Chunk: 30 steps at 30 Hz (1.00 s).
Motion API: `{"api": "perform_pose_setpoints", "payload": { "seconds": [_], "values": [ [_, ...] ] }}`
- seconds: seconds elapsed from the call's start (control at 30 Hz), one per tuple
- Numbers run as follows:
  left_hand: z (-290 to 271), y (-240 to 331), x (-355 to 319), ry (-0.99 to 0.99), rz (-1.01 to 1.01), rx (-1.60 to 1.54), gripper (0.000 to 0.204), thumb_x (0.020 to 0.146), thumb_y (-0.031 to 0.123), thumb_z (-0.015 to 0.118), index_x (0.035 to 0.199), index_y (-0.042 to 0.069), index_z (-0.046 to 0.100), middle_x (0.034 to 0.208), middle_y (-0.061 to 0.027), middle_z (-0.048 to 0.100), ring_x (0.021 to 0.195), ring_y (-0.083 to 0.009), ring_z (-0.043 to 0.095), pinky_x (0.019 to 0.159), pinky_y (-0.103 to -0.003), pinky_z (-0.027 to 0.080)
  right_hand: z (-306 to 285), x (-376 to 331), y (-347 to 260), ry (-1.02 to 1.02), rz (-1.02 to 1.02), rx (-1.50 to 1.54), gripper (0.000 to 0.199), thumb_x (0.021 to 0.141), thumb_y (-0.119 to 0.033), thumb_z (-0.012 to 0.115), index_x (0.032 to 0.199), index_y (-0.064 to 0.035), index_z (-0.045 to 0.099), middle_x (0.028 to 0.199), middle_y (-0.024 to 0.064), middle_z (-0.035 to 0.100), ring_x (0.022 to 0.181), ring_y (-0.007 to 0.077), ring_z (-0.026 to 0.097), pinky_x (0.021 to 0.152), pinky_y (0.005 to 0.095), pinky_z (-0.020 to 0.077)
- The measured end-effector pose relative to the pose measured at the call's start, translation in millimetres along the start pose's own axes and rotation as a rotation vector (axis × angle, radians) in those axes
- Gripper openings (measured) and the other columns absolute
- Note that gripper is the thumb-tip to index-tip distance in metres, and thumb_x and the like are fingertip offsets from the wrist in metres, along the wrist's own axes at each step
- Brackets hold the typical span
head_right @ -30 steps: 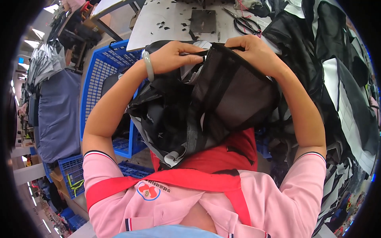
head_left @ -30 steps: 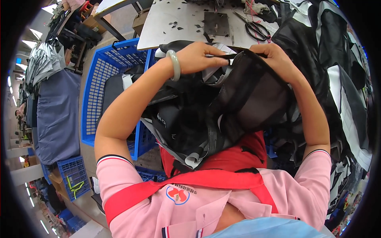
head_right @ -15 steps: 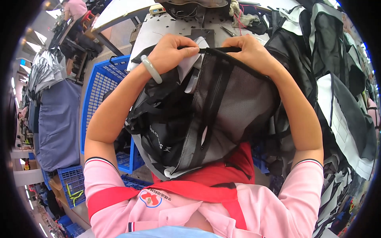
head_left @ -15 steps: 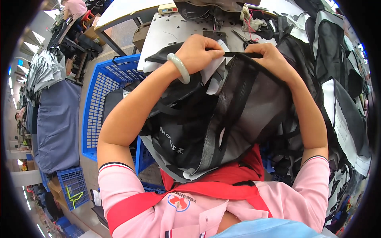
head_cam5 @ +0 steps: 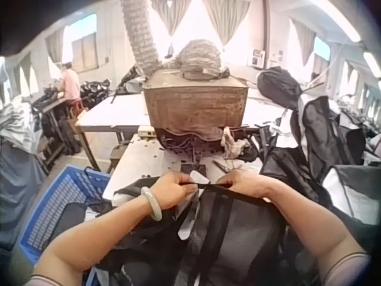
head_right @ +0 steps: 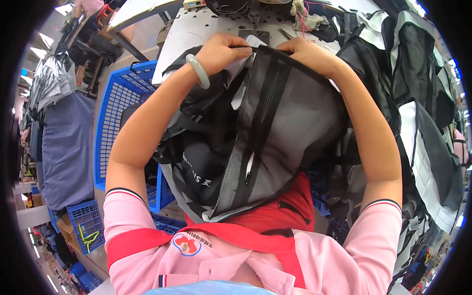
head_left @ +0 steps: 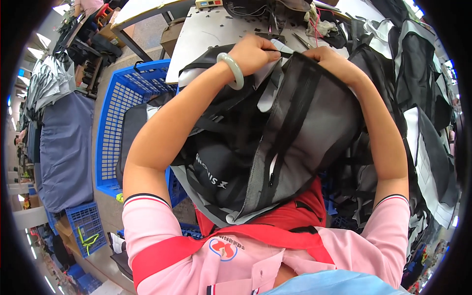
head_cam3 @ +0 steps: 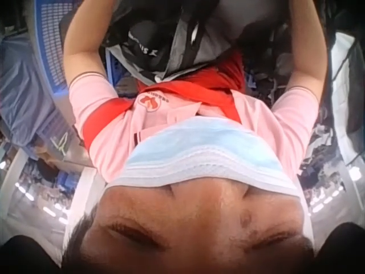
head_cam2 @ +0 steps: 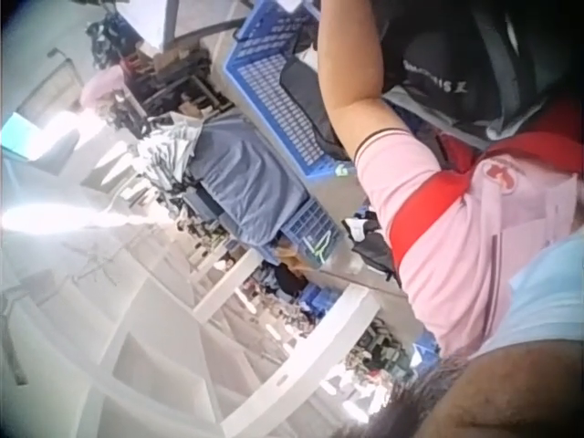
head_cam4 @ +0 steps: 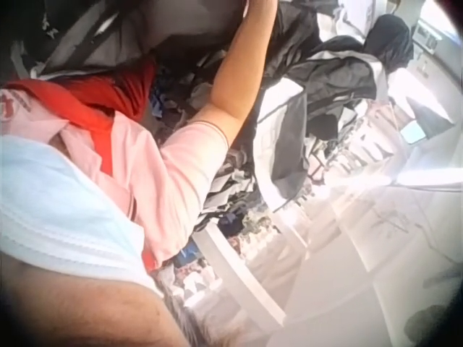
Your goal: Assembling and sewing various panels and straps to manufacture outdoor bags at an industrial sewing machine.
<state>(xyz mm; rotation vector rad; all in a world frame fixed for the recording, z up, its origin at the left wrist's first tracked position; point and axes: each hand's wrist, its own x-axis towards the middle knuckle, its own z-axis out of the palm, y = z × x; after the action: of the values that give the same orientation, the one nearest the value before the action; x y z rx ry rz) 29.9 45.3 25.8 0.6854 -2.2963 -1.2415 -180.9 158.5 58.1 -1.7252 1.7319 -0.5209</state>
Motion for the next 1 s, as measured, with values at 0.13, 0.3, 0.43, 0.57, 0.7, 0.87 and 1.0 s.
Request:
{"api": "perform_pose_setpoints", "payload": {
  "seconds": [0.13, 0.3, 0.43, 0.57, 0.7, 0.87, 1.0],
  "values": [
    [6.5, -3.8, -1.5, 0.007, -0.074, 0.016, 0.022, 0.085, 0.019, 0.066, 0.094, -0.001, 0.069, 0.081, -0.0070, 0.066, 0.078, -0.0133, 0.058, 0.076, -0.028, 0.046, 19.5, -3.0, -32.1, 0.084, -0.017, -0.179, 0.040, 0.085, -0.034, 0.063, 0.100, 0.0037, 0.062, 0.080, 0.0199, 0.062, 0.074, 0.0236, 0.059, 0.073, 0.0342, 0.0464],
    [-2.0, -17.6, -7.4, -0.060, 0.272, 0.158, 0.030, 0.079, 0.032, 0.070, 0.093, 0.006, 0.071, 0.103, -0.0107, 0.064, 0.092, -0.0278, 0.061, 0.084, -0.037, 0.046, 31.2, -15.7, -24.6, 0.094, -0.124, -0.098, 0.038, 0.084, -0.030, 0.063, 0.100, 0.0042, 0.063, 0.079, 0.0262, 0.059, 0.071, 0.0359, 0.059, 0.072, 0.0401, 0.0457],
    [-4.9, -30.3, -32.5, 0.119, 0.445, 0.559, 0.035, 0.080, 0.034, 0.069, 0.104, 0.010, 0.063, 0.137, -0.0096, 0.046, 0.111, -0.0282, 0.054, 0.096, -0.042, 0.037, 48.1, -33.7, -25.6, 0.016, -0.088, -0.131, 0.038, 0.087, -0.033, 0.063, 0.098, 0.0032, 0.063, 0.081, 0.0256, 0.060, 0.077, 0.0393, 0.058, 0.072, 0.0408, 0.0453],
    [-3.1, -32.1, -64.3, -0.227, 0.311, 0.582, 0.021, 0.081, 0.024, 0.064, 0.095, 0.008, 0.062, 0.143, -0.0108, 0.043, 0.111, -0.0300, 0.054, 0.092, -0.040, 0.041, 70.1, -50.7, -36.3, -0.130, 0.009, -0.051, 0.034, 0.088, -0.031, 0.061, 0.099, -0.0001, 0.065, 0.082, 0.0216, 0.064, 0.080, 0.0372, 0.062, 0.074, 0.0407, 0.0467],
    [3.7, -23.4, -77.2, -0.230, 0.364, 0.733, 0.029, 0.076, 0.016, 0.068, 0.103, 0.007, 0.059, 0.143, -0.0158, 0.041, 0.114, -0.0307, 0.052, 0.092, -0.040, 0.041, 78.7, -55.2, -42.2, -0.155, -0.036, -0.100, 0.035, 0.087, -0.032, 0.061, 0.101, -0.0002, 0.065, 0.084, 0.0229, 0.063, 0.082, 0.0391, 0.061, 0.076, 0.0425, 0.0468],
    [-1.6, 18.5, -96.7, -0.046, 0.549, 0.718, 0.084, 0.063, 0.008, 0.074, 0.139, 0.014, 0.039, 0.149, -0.0137, 0.032, 0.136, -0.0304, 0.033, 0.110, -0.045, 0.024, 81.5, -82.4, -69.8, -0.172, -0.099, -0.103, 0.031, 0.087, -0.029, 0.061, 0.100, -0.0016, 0.065, 0.082, 0.0244, 0.062, 0.082, 0.0409, 0.061, 0.072, 0.0430, 0.0479],
    [8.9, 30.1, -120.3, -0.390, 0.632, 0.626, 0.064, 0.071, 0.017, 0.067, 0.132, 0.013, 0.051, 0.140, -0.0136, 0.046, 0.134, -0.0248, 0.038, 0.114, -0.045, 0.019, 86.4, -117.5, -94.8, -0.184, -0.312, -0.150, 0.022, 0.087, -0.023, 0.062, 0.085, -0.0008, 0.061, 0.073, 0.0199, 0.060, 0.074, 0.0407, 0.059, 0.064, 0.0452, 0.0472]
  ]
}}
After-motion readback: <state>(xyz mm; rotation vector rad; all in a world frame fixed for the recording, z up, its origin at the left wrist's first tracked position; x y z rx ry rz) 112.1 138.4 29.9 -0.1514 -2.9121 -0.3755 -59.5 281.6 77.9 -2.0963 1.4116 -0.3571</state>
